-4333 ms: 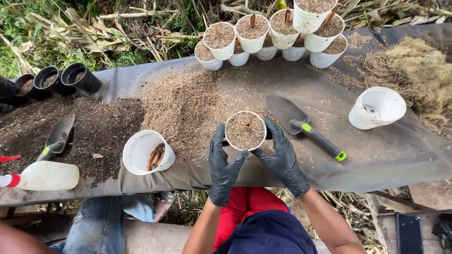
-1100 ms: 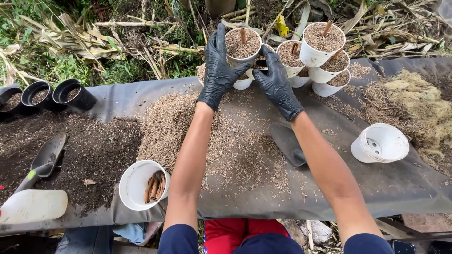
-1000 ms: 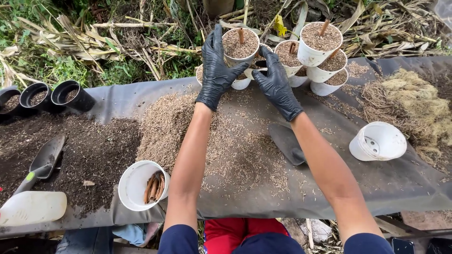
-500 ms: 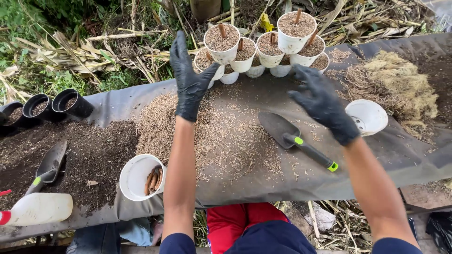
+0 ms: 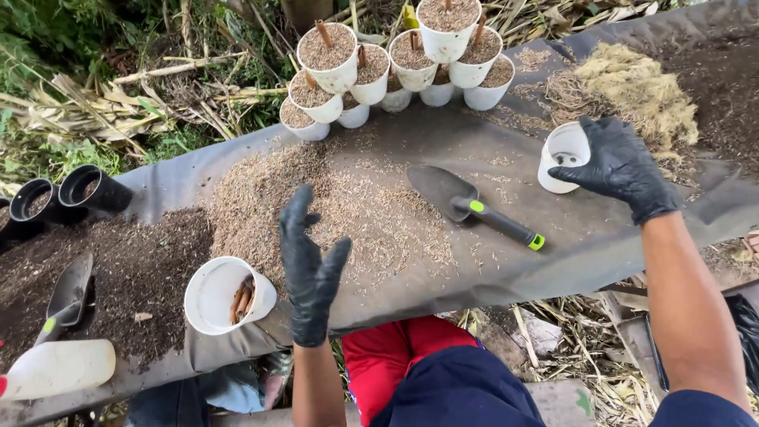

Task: Filling small plastic pots with soil using a hand trowel and planting plant cuttings into them.

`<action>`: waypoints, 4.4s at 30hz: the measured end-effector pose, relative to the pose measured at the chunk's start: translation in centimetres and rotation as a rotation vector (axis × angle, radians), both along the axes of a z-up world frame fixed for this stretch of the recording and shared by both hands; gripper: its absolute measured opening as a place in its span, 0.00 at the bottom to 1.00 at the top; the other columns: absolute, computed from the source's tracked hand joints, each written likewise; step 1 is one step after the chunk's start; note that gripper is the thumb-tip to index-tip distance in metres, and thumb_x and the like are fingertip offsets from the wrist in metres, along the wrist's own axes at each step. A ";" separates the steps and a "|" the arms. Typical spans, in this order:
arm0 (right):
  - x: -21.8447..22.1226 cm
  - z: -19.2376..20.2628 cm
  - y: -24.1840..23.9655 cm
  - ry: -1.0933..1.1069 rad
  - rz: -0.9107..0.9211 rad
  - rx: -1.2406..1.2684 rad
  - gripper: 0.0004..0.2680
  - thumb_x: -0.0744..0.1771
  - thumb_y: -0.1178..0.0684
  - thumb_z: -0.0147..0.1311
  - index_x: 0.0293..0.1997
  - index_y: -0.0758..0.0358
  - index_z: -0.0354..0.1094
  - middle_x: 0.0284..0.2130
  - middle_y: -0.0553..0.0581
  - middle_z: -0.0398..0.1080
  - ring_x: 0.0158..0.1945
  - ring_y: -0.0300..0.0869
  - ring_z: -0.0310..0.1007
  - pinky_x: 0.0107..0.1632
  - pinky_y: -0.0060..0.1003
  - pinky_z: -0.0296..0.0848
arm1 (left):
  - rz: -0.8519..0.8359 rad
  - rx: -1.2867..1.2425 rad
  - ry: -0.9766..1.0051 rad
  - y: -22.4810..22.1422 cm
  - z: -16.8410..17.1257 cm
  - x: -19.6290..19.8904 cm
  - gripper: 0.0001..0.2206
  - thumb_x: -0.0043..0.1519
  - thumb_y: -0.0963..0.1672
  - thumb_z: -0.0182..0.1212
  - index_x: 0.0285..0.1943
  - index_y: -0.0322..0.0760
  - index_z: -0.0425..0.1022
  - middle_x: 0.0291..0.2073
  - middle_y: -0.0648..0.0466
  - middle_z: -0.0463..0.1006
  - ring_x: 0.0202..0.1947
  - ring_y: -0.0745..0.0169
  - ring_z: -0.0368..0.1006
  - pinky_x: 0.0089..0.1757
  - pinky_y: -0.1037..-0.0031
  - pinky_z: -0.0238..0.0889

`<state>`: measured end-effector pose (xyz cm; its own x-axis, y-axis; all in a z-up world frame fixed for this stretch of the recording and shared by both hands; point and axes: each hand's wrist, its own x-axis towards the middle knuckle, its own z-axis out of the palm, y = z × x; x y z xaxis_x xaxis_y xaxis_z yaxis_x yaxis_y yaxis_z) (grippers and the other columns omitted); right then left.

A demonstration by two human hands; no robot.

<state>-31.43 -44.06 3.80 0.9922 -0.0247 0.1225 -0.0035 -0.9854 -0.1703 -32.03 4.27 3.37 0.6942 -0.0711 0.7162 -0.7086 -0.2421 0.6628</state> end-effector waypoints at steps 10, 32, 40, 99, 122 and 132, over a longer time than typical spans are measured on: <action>-1.1 1.9 0.6 -0.016 0.066 0.012 0.33 0.63 0.30 0.49 0.71 0.68 0.61 0.59 0.79 0.65 0.60 0.68 0.57 0.58 0.62 0.59 | -0.168 -0.113 0.382 1.0 -9.2 -9.0 0.29 0.65 0.46 0.61 0.75 0.34 0.59 0.65 0.43 0.71 0.63 0.52 0.70 0.55 0.66 0.66; -4.7 -5.5 25.6 0.035 0.753 0.038 0.38 0.57 0.29 0.70 0.67 0.64 0.59 0.59 0.71 0.62 0.60 0.60 0.64 0.57 0.52 0.69 | 0.448 0.156 0.241 5.5 -14.1 -16.3 0.12 0.68 0.41 0.53 0.58 0.34 0.74 0.50 0.47 0.80 0.50 0.47 0.74 0.54 0.60 0.67; -1.5 -4.9 31.2 0.312 0.618 0.241 0.35 0.59 0.34 0.69 0.70 0.56 0.57 0.64 0.70 0.55 0.68 0.64 0.60 0.61 0.53 0.73 | 0.416 0.237 0.110 4.4 -14.7 -12.8 0.22 0.62 0.47 0.64 0.66 0.39 0.73 0.55 0.48 0.78 0.55 0.47 0.73 0.59 0.55 0.61; 25.7 -14.4 43.3 -0.213 0.228 -0.710 0.18 0.72 0.60 0.31 0.73 0.70 0.52 0.31 0.58 0.69 0.27 0.43 0.68 0.27 0.39 0.70 | 0.444 0.179 -0.003 3.4 -12.8 -8.1 0.15 0.68 0.46 0.49 0.57 0.33 0.74 0.49 0.44 0.77 0.48 0.46 0.74 0.51 0.57 0.69; 17.5 -10.6 32.2 -0.142 0.811 0.207 0.05 0.73 0.59 0.45 0.39 0.62 0.61 0.27 0.58 0.68 0.24 0.45 0.68 0.23 0.35 0.77 | 0.423 0.203 -0.018 3.5 -13.4 -8.4 0.17 0.69 0.47 0.48 0.58 0.33 0.74 0.50 0.45 0.78 0.49 0.45 0.74 0.51 0.56 0.69; 17.7 -8.5 28.7 0.558 0.684 -0.091 0.13 0.71 0.36 0.42 0.54 0.51 0.58 0.37 0.59 0.65 0.42 0.49 0.70 0.46 0.40 0.76 | 0.248 0.028 0.151 4.7 -10.1 -6.4 0.32 0.73 0.54 0.17 0.75 0.28 0.56 0.71 0.39 0.60 0.66 0.46 0.60 0.63 0.60 0.55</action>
<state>-13.74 -15.41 -4.74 0.7020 0.5815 -0.4111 0.5316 -0.8120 -0.2408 -38.40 9.02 -6.74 0.7917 0.0957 0.6033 -0.5190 -0.4156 0.7470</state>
